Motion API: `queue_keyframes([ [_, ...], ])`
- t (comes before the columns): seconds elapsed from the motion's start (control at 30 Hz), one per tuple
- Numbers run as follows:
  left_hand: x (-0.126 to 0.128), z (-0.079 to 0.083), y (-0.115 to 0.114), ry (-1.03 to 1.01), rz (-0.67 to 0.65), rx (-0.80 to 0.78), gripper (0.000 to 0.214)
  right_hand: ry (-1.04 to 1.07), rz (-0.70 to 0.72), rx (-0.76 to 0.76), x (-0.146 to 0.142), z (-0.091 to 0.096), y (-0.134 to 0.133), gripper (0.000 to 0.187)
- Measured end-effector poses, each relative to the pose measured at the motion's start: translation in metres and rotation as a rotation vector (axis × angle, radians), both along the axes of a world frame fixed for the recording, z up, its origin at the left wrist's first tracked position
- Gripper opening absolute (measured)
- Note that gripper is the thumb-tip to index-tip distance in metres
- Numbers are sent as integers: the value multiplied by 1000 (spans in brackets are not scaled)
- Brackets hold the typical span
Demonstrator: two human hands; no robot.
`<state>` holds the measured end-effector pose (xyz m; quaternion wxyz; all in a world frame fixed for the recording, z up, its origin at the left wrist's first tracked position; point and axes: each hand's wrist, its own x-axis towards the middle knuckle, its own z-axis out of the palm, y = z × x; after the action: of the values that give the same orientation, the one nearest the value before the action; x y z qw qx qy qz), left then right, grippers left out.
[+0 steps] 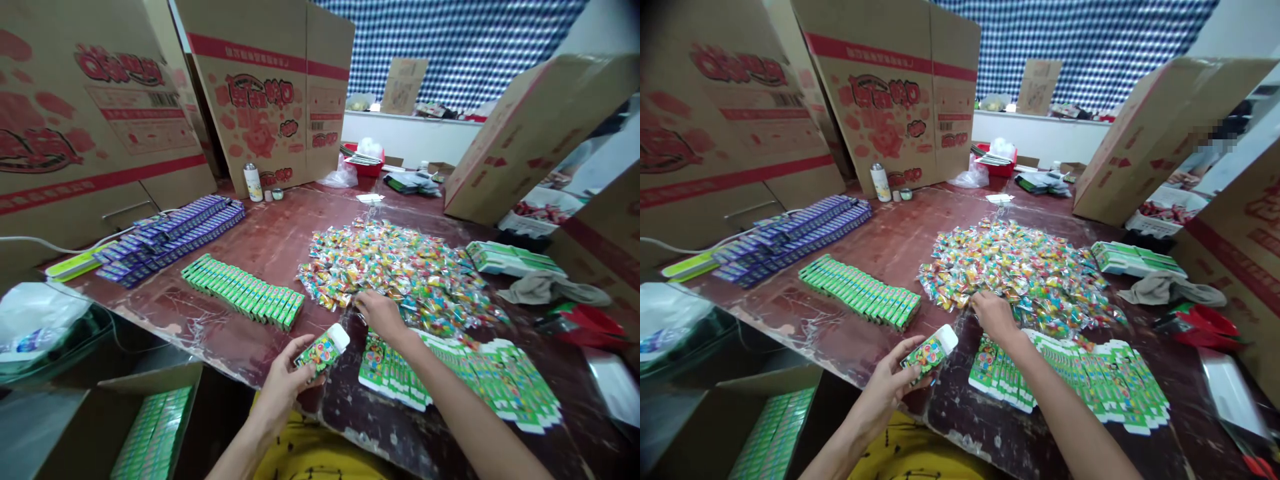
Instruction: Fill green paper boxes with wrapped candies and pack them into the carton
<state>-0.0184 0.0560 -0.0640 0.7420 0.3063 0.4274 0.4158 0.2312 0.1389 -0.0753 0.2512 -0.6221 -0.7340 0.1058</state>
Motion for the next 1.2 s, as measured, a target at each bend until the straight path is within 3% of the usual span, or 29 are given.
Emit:
queue_keyframes([
  [0.1, 3, -3, 3, 2, -43, 18, 39, 96, -13, -7, 10, 8, -2, 11],
  [0.2, 11, -9, 7, 73, -84, 74, 23, 430, 28, -60, 11, 21, -12, 25],
  [0.27, 19, -10, 7, 87, -128, 98, 24, 716, 62, -79, 4, 30, -24, 26],
  [0.33, 27, -8, 6, 53, -159, 94, 31, 856, 71, -47, -8, 38, -37, 23],
  [0.53, 34, -5, -1, -58, -206, 94, 33, 593, 0, 197, -32, 45, -67, 9],
  [0.7, 38, -5, -5, 32, -223, 227, 26, 598, -84, 274, -41, 46, -75, 7],
  [0.87, 40, -6, -5, 39, -211, 273, 28, 520, -23, 365, -44, 50, -78, 11],
  [1.07, 37, -6, -7, 16, -246, 283, 31, 491, -25, 386, -43, 46, -78, 14],
  [1.2, 38, -5, -5, 26, -225, 283, 32, 452, 67, 353, -43, 48, -79, 13],
])
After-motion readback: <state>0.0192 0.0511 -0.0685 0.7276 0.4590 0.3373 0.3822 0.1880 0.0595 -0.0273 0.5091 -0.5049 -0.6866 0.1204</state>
